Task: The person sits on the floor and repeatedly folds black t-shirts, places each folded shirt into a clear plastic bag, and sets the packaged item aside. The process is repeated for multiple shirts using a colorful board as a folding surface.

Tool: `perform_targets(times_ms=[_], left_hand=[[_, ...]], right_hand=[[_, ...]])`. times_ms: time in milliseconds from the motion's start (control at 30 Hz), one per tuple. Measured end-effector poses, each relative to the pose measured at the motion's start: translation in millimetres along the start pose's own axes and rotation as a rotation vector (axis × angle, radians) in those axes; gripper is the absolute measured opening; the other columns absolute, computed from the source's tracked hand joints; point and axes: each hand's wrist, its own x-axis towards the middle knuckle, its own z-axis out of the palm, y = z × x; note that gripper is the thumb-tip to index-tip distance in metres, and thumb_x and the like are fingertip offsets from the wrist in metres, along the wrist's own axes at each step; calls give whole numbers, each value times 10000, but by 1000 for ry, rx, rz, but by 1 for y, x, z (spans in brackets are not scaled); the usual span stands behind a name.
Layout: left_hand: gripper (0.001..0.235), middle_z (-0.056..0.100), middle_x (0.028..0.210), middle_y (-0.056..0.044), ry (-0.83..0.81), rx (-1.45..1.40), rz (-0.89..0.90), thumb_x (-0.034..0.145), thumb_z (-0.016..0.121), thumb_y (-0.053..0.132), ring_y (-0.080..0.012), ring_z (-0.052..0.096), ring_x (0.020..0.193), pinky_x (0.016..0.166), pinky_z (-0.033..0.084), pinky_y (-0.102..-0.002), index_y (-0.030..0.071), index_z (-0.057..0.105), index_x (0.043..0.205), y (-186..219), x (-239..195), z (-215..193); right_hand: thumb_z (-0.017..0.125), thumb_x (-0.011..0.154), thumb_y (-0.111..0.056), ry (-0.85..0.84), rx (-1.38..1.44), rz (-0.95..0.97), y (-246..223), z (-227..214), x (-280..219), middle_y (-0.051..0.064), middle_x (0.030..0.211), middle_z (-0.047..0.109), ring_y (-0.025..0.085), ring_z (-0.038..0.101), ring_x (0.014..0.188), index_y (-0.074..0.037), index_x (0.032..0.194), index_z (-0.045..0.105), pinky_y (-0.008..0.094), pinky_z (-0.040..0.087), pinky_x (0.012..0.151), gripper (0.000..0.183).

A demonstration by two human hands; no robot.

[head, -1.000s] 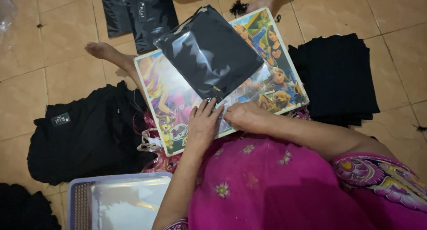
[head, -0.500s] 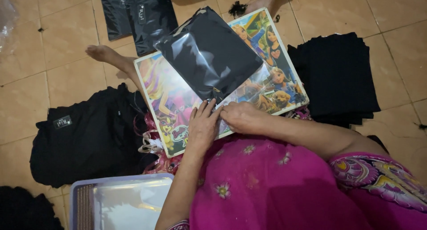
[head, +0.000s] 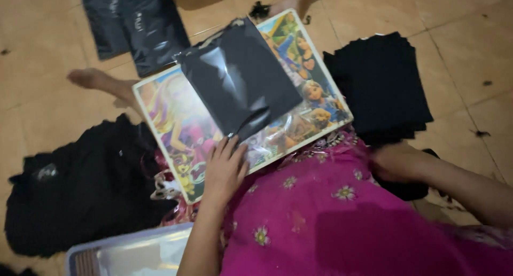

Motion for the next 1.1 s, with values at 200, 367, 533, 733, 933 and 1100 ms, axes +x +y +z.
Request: perform_targets(times_ms=[200, 367, 533, 733, 933, 1100], left_hand=[[534, 561, 1472, -90, -122, -105, 7, 824, 737, 413, -351, 465, 1406, 1150, 317, -593, 184, 641, 1297, 3, -38, -29], [583, 436, 1598, -94, -184, 25, 75, 969, 588, 380, -326, 392, 1471, 1206, 242, -558, 151, 478, 1494, 14, -66, -21], [379, 583, 1465, -33, 43, 7, 52, 929, 647, 220, -269, 537, 1358, 1143, 385, -473, 192, 619, 1306, 4, -73, 15], [114, 741, 1146, 83, 49, -226, -237, 964, 649, 272, -184, 694, 1097, 985, 533, -372, 308, 716, 1048, 1, -67, 10], [156, 790, 933, -75, -165, -468, -701, 988, 625, 338, -359, 734, 965, 854, 552, -498, 237, 736, 1031, 15, -18, -31], [225, 788, 916, -95, -269, -352, -729, 997, 605, 407, -384, 732, 964, 870, 536, -521, 225, 737, 1007, 11, -4, -32]], right_hand=[[529, 982, -379, -160, 69, 48, 16, 32, -6, -34, 866, 684, 140, 660, 732, -268, 929, 705, 312, 516, 651, 215], [678, 893, -232, 777, 100, -497, -27, -36, 28, 137, 1425, 587, 341, 493, 1383, -123, 1349, 607, 495, 355, 1181, 475], [560, 1013, -241, 1206, 18, -792, -35, -23, 88, 114, 1446, 583, 334, 533, 1361, -113, 1274, 637, 473, 462, 1072, 300], [684, 962, -255, 1158, 492, -696, -52, -26, 99, 43, 1073, 767, 300, 707, 1087, -144, 1034, 752, 417, 577, 893, 149], [678, 990, -328, 917, 881, -370, -49, -25, 116, 31, 947, 793, 248, 746, 972, -199, 1033, 758, 378, 565, 839, 157], [678, 969, -406, 866, 632, -258, -58, -54, 106, 53, 938, 785, 261, 739, 962, -223, 1036, 747, 389, 564, 834, 206]])
